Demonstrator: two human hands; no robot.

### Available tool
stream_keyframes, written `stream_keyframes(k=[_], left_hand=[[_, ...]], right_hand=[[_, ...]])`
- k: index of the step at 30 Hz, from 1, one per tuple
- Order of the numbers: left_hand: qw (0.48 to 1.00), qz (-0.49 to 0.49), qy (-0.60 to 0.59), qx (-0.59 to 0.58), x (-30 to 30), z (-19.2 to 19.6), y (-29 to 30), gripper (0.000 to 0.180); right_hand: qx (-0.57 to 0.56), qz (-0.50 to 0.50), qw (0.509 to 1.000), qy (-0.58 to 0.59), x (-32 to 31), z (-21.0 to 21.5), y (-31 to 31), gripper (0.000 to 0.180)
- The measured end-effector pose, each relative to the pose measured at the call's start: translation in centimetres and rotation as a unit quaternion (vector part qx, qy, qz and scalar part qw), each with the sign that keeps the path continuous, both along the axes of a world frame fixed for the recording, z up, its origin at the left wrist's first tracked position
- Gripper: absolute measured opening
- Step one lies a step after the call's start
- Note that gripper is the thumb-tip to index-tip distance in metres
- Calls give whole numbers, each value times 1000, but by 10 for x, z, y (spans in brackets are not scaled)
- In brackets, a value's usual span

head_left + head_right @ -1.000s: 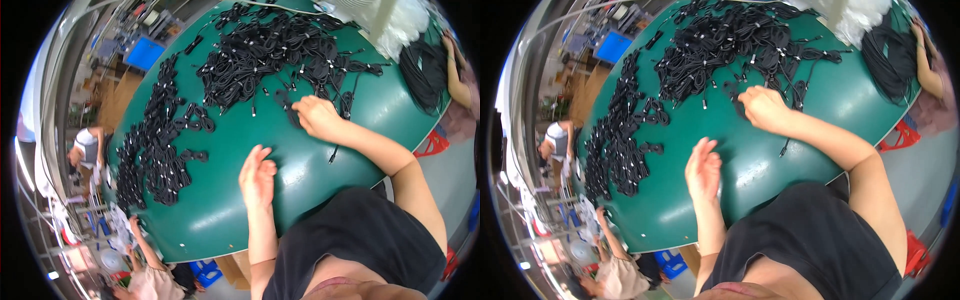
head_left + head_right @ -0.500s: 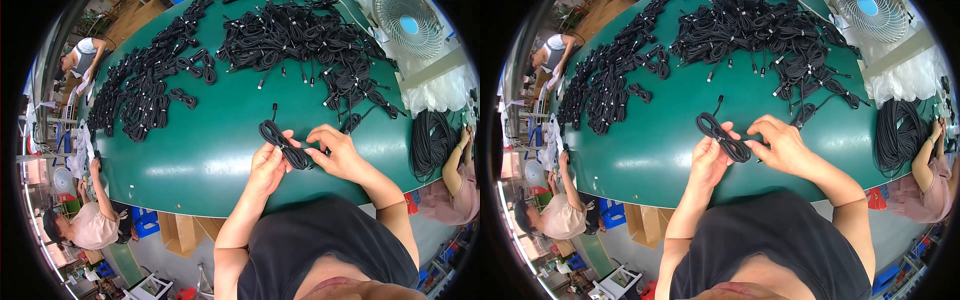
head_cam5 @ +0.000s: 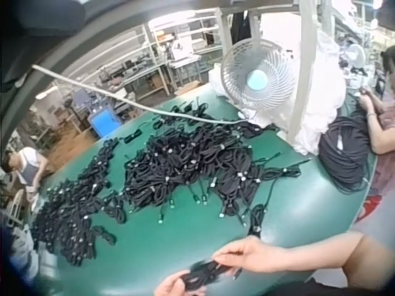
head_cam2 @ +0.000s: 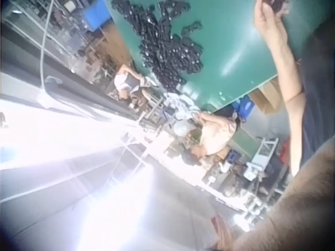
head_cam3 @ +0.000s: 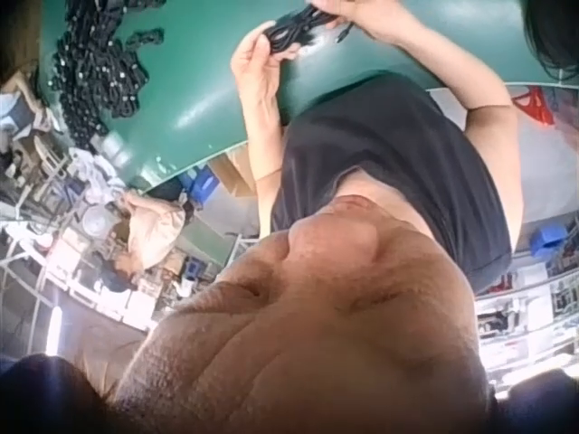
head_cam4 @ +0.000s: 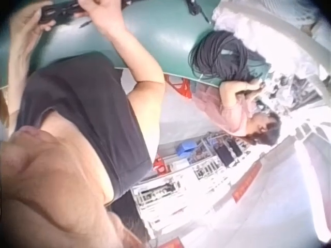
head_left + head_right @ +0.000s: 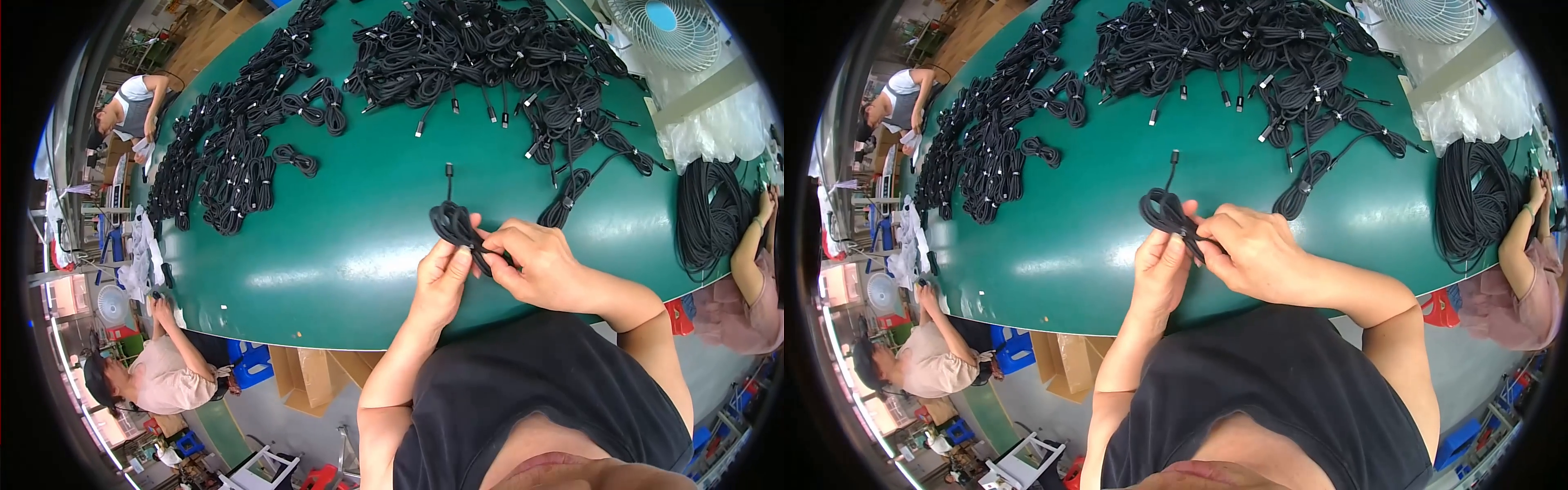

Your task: Bundling black USB cables into uniform loops and securing them with plastic ties at a factory workbench.

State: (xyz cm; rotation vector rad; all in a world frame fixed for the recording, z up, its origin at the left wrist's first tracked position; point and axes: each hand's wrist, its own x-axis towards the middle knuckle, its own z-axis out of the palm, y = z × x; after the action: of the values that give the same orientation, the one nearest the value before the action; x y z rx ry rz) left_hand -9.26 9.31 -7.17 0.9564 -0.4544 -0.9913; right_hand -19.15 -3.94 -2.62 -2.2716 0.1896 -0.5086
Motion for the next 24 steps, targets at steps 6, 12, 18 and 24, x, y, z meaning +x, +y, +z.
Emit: stream_keyframes(k=[6,12,18,24], left_hand=[[1000,-6,11,11,-1,-2,-4,43],[999,-10,-21,25,3,3,-10,44],[985,-132,114,0,18,-5,6,48],[992,-38,105,-54,26,0,7,57]], right_hand=[[23,-15,999,31,-3,-6,2,15],[78,-31,996,-6,1,-3,1,22],[-193,9,977,-87,16,28,-36,39],[-73,147,986,42,13,0,-43,44]])
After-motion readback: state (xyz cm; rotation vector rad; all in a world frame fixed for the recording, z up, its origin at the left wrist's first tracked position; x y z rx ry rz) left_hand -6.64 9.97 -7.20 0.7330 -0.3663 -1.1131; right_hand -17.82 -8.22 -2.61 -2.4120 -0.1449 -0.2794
